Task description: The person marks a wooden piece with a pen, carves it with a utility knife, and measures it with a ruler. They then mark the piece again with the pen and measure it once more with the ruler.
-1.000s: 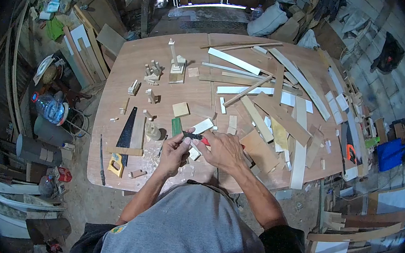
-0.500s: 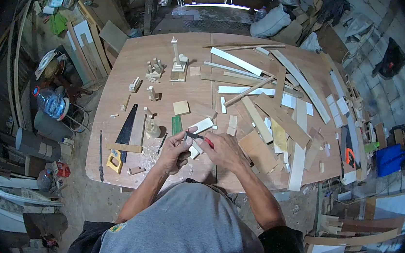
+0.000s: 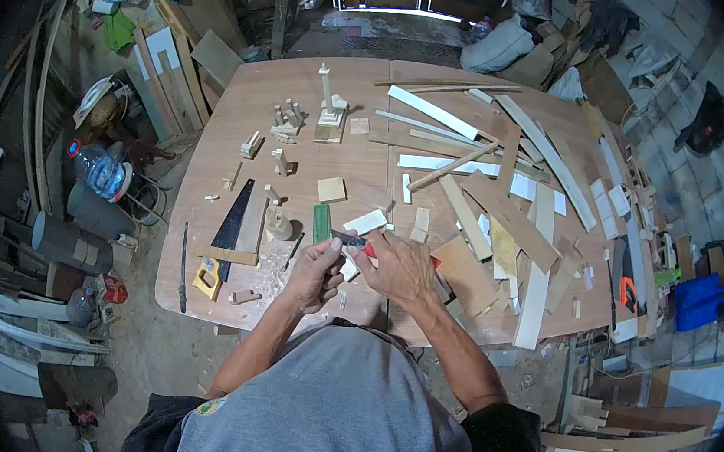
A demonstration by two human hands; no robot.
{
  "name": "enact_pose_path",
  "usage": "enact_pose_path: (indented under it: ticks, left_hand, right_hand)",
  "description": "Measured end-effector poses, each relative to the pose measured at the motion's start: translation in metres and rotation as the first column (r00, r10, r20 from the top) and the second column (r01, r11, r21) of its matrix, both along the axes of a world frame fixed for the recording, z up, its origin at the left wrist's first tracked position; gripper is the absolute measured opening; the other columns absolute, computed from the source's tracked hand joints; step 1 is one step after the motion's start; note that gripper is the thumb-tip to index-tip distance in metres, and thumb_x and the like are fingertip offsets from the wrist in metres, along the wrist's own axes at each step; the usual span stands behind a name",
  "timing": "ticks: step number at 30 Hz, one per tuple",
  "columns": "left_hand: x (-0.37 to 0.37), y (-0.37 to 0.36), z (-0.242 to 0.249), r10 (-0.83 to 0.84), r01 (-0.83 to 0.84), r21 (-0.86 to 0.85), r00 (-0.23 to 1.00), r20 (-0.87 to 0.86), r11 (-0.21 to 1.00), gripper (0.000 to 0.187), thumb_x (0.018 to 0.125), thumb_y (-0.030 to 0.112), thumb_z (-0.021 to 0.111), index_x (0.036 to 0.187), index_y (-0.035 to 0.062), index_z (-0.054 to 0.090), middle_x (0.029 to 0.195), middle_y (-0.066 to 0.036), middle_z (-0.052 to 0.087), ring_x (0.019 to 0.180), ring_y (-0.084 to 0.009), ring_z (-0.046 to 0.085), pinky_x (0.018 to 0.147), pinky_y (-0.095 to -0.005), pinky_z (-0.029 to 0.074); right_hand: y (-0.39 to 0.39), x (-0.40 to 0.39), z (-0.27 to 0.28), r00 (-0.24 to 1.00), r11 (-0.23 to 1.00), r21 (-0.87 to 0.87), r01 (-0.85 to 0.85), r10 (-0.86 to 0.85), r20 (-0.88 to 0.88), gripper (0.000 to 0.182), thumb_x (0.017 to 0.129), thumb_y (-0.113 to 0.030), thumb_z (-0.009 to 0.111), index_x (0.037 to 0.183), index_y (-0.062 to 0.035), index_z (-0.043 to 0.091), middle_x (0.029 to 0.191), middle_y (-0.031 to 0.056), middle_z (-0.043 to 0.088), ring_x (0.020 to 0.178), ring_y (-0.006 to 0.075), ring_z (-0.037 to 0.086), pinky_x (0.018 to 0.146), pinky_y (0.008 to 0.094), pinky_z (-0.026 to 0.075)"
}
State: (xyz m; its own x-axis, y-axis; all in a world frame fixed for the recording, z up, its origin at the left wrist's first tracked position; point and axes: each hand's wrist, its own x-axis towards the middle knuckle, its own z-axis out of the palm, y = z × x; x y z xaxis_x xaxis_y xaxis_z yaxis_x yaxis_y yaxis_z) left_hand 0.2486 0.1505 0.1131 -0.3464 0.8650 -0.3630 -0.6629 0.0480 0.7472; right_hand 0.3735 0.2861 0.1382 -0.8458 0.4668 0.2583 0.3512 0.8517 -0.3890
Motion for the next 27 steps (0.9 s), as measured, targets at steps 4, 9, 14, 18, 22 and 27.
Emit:
enact_pose_path:
  ticks: [4,9,14,18,22,27]
  left_hand:
    - [0.0,-0.006,-0.011,0.064,-0.064,-0.018,0.997,-0.032,0.998,0.037,0.104,0.037,0.055,0.133,0.0136,0.059,0.06,0.007,0.036,0.045,-0.0037,0.03,0.039,-0.0215,0.021]
    - [-0.005,-0.031,-0.035,0.115,-0.136,-0.108,0.977,-0.177,0.985,0.032,0.105,0.036,0.052,0.126,0.0119,0.057,0.065,0.007,0.04,0.047,-0.0035,0.03,0.041,-0.0222,0.021]
    - [-0.007,-0.067,-0.087,0.244,-0.304,-0.28,0.942,-0.23,0.911,0.021,0.102,0.03,0.057,0.095,0.011,0.061,0.067,0.005,0.048,0.049,-0.0042,0.038,0.042,-0.0219,0.028]
    - [-0.005,-0.094,-0.123,0.276,-0.413,-0.329,0.878,-0.391,0.849,0.019,0.102,0.029,0.059,0.094,0.0116,0.06,0.069,0.004,0.054,0.055,-0.0043,0.043,0.045,-0.0215,0.031]
    - [-0.007,-0.1,-0.126,0.259,-0.332,-0.373,0.937,-0.234,0.866,0.018,0.102,0.025,0.059,0.093,0.009,0.062,0.072,0.002,0.056,0.059,-0.0068,0.048,0.049,-0.0234,0.036]
    - [-0.002,-0.08,-0.136,0.378,-0.349,-0.23,0.92,0.099,0.909,0.014,0.1,0.015,0.059,0.096,0.0042,0.066,0.079,-0.002,0.062,0.068,-0.0119,0.057,0.059,-0.0264,0.048]
  right_hand:
    - [0.006,0.006,-0.001,0.995,0.984,-0.176,-0.012,-0.006,-0.1,0.041,0.095,-0.044,0.059,0.088,-0.0041,0.062,0.073,0.018,0.065,0.067,0.0386,0.065,0.061,0.0485,0.047]
    - [0.017,0.017,-0.091,0.972,0.919,-0.364,0.152,-0.073,0.222,0.042,0.099,-0.043,0.052,0.102,-0.002,0.06,0.082,0.0224,0.068,0.083,0.0424,0.068,0.073,0.0521,0.051]
    - [-0.007,0.045,-0.223,0.889,0.961,-0.261,0.091,0.04,0.456,0.029,0.097,-0.027,0.055,0.113,-0.0031,0.061,0.105,0.0211,0.067,0.098,0.0422,0.066,0.083,0.0546,0.051]
    - [-0.008,0.056,-0.268,0.876,1.0,0.012,0.011,-0.015,0.482,0.033,0.094,-0.017,0.056,0.124,-0.0049,0.06,0.11,0.019,0.065,0.104,0.0361,0.063,0.093,0.0485,0.048]
    - [-0.016,0.045,-0.254,0.95,0.97,0.243,0.027,-0.101,0.297,0.041,0.093,-0.017,0.057,0.131,-0.0027,0.058,0.111,0.0198,0.065,0.109,0.0357,0.062,0.098,0.0503,0.046]
    - [-0.103,0.003,-0.189,0.992,0.519,-0.846,0.127,-0.075,0.103,0.032,0.096,-0.023,0.065,0.116,0.0011,0.063,0.114,0.0126,0.067,0.1,0.0273,0.067,0.087,0.0408,0.053]
